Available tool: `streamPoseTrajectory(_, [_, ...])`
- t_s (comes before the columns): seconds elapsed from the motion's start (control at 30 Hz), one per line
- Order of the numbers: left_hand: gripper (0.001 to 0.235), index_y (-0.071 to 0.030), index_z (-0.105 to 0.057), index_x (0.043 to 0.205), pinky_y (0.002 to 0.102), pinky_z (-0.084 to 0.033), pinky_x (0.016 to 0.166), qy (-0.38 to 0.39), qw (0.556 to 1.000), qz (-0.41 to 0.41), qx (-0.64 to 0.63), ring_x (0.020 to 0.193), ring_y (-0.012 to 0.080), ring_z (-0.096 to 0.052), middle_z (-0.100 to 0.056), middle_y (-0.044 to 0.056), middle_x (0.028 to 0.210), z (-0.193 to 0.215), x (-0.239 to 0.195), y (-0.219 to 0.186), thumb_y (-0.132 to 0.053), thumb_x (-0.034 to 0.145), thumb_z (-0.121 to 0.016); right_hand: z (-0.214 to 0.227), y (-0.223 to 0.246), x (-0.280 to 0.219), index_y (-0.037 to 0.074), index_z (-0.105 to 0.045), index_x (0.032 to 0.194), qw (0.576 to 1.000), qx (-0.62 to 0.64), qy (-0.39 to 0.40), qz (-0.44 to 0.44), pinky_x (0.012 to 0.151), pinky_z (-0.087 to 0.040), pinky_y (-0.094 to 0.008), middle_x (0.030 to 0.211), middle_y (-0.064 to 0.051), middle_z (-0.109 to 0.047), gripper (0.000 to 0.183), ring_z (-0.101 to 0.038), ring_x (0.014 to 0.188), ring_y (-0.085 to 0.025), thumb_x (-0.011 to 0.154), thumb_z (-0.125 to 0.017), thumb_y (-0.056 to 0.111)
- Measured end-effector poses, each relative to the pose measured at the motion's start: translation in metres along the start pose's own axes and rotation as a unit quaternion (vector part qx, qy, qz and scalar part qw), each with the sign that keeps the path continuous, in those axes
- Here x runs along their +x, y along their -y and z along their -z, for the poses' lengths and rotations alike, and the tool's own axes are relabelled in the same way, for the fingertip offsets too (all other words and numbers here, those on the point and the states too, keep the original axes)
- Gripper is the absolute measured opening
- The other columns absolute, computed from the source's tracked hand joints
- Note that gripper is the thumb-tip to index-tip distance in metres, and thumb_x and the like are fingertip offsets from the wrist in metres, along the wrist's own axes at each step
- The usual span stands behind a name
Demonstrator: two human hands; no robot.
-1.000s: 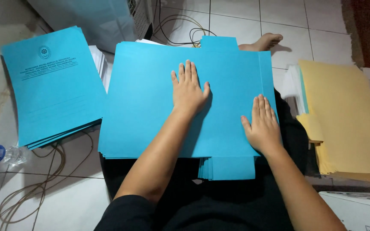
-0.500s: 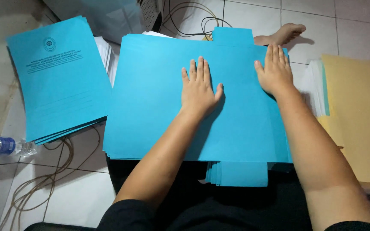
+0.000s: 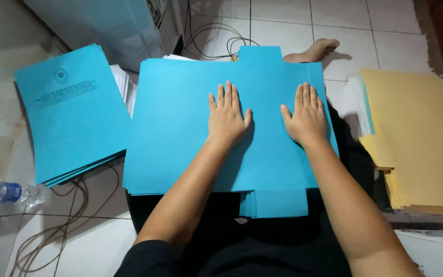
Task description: The person sits on the floor and repeatedly folds light blue file folders. They pick up a folder, open it, and fold the side flaps inward to create a compact shape, then place it on a stack.
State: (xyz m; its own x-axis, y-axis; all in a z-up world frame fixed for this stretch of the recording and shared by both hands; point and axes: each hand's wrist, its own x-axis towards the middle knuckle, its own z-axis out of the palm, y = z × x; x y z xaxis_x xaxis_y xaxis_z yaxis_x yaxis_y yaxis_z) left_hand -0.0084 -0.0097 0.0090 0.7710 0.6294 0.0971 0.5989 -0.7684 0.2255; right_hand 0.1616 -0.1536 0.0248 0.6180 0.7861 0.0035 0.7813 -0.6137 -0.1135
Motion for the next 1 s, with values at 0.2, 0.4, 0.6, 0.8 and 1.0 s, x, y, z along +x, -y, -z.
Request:
streamPoseTrajectory(0.2, [0.076,0.005,-0.021,0.160,0.064,-0.007,0.123,0.053,0.998,-0.042,-0.005,0.157,0.0420,-0.011,-0.017,0.027,0.168,0.007,-0.093,-0.032,-0.045,0.103,-0.031,0.000,-0.003,0.004,-0.002,-0.021,0.162,0.999,0.028,0.010,-0.012,0.127,-0.008,-0.049,0.170,-0.022,-0.015,0.083,-0.011,0.158,-0.035,0.104,-0.032,0.057])
streamPoseTrajectory(0.4, [0.075,0.005,-0.019,0.160,0.064,-0.007,0.122,0.077,0.996,-0.051,-0.006,0.158,0.0389,-0.011,-0.016,0.026,0.168,0.005,-0.096,-0.023,-0.044,0.105,-0.030,-0.001,-0.005,0.000,-0.001,-0.019,0.162,0.999,0.037,0.014,-0.011,0.127,-0.006,-0.049,0.170,-0.022,-0.013,0.085,-0.009,0.158,-0.034,0.104,-0.031,0.059])
streamPoseTrajectory(0.6, [0.088,0.006,-0.023,0.159,0.064,-0.011,0.123,0.034,0.999,0.001,0.036,0.157,0.0397,-0.014,-0.020,0.027,0.167,-0.003,0.028,0.000,-0.059,0.101,-0.031,0.007,0.002,-0.001,-0.003,-0.021,0.161,0.999,0.026,0.016,-0.021,0.127,-0.007,-0.048,0.170,-0.022,-0.015,0.084,-0.010,0.158,-0.035,0.103,-0.034,0.056])
streamPoseTrajectory(0.8, [0.080,0.004,-0.022,0.160,0.061,-0.007,0.125,0.006,0.998,0.053,0.031,0.158,0.0367,-0.013,-0.018,0.024,0.169,-0.015,0.090,0.013,-0.054,0.105,-0.026,0.007,0.002,0.003,0.000,-0.018,0.163,0.998,0.027,0.033,-0.036,0.127,-0.005,-0.047,0.171,-0.020,-0.011,0.084,-0.008,0.159,-0.032,0.103,-0.030,0.057])
streamPoseTrajectory(1.0, [0.075,0.006,-0.018,0.160,0.060,-0.009,0.125,0.025,0.998,0.049,0.019,0.158,0.0398,-0.008,-0.012,0.026,0.169,-0.002,0.024,0.000,-0.044,0.105,-0.030,0.003,0.002,0.003,0.000,-0.019,0.162,0.999,0.026,0.019,-0.034,0.127,-0.006,-0.047,0.171,-0.020,-0.012,0.083,-0.009,0.159,-0.033,0.104,-0.030,0.057])
